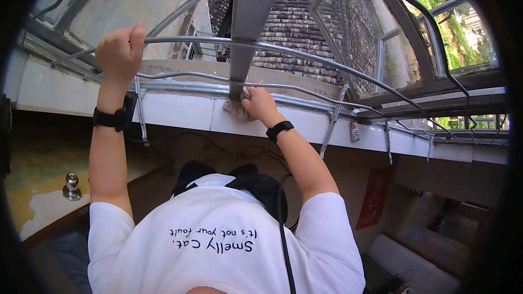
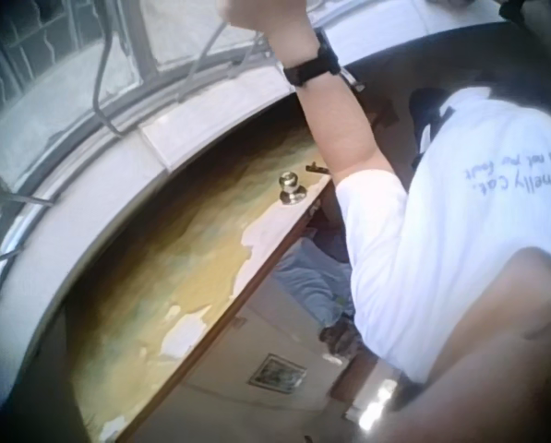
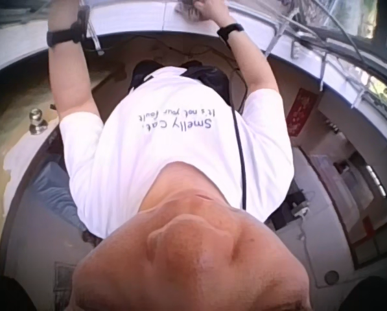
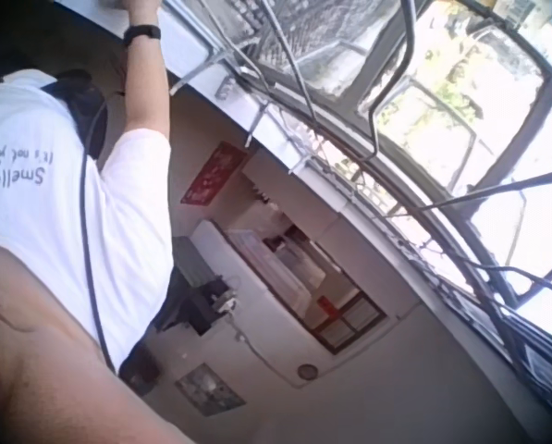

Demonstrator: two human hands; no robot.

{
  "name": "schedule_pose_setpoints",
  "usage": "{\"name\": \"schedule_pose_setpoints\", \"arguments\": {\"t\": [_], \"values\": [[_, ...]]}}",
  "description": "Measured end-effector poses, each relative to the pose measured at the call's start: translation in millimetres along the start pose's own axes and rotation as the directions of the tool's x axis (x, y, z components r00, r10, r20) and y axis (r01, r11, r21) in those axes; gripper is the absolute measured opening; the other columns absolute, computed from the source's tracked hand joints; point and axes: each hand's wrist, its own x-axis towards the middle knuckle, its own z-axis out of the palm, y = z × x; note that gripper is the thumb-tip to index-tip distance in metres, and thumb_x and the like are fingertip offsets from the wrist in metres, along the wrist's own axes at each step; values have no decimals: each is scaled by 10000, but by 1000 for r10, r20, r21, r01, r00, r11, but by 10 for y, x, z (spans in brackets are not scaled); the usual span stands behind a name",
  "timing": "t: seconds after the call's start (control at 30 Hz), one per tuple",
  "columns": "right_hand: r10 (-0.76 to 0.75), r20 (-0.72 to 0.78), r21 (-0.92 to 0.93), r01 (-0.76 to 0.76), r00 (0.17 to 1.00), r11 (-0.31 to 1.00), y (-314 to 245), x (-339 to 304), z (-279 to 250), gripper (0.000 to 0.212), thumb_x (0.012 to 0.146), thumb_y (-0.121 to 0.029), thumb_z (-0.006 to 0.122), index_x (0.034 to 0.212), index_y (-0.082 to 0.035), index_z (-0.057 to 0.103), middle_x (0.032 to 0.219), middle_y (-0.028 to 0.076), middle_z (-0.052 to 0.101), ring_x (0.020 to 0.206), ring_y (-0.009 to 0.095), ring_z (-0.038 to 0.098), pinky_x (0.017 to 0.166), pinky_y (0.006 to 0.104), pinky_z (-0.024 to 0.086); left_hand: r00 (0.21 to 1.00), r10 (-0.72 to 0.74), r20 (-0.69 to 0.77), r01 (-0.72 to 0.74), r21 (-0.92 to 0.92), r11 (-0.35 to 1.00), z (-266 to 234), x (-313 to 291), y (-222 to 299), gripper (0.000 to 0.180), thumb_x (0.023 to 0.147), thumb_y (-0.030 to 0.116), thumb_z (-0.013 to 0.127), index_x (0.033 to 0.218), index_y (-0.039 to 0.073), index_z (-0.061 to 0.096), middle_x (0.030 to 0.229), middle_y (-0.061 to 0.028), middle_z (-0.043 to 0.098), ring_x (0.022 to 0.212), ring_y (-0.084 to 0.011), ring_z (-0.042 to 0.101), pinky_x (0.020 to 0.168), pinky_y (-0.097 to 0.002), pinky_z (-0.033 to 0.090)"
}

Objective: The person wipes the exterior and handles of a wooden wardrobe, the surface of a wooden cabinet, a metal window frame, and the surface of a wooden door using a cloth.

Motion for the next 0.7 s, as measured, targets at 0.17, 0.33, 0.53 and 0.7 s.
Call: {"name": "schedule_pose_setpoints", "arguments": {"t": [0.17, 0.33, 0.53, 0.7], "values": [[236, 22, -101, -233, 971, 967, 324, -154, -653, 323, 687, -177, 523, 938, -15, 645, 810, 207, 647, 767, 355, 618, 713, 397, 487, 998, -34, 50, 33, 25, 999, 10, -33, -72, 408, 879, 277, 442, 550, 66, 560, 519, -117, 534, 509, -316, 530, 519, -391, 414], [500, -160, -553, -497, 851, 669, 1072, -390, -1055, 268, 785, -195, 497, 978, -55, 618, 996, 209, 616, 942, 377, 580, 808, 447, 472, 995, -61, 84, 57, 55, 997, -15, 31, -4, 415, 891, 276, 424, 561, 63, 556, 542, -122, 546, 529, -319, 537, 538, -397, 414], [422, -23, -548, -364, 907, 753, 487, -137, -555, 271, 792, -158, 524, 1021, -26, 586, 1043, 214, 582, 967, 364, 587, 802, 448, 484, 994, -63, 87, 58, 58, 997, 4, 17, -6, 412, 891, 273, 421, 568, 60, 563, 564, -122, 562, 542, -322, 546, 551, -407, 422], [333, 130, -486, -232, 934, 843, -157, 71, -82, 264, 771, -123, 540, 993, 9, 596, 1058, 234, 570, 982, 352, 583, 801, 420, 501, 996, -46, 74, 42, 57, 997, 5, 8, -7, 409, 890, 274, 419, 571, 63, 565, 573, -123, 569, 552, -321, 552, 564, -403, 429]]}}
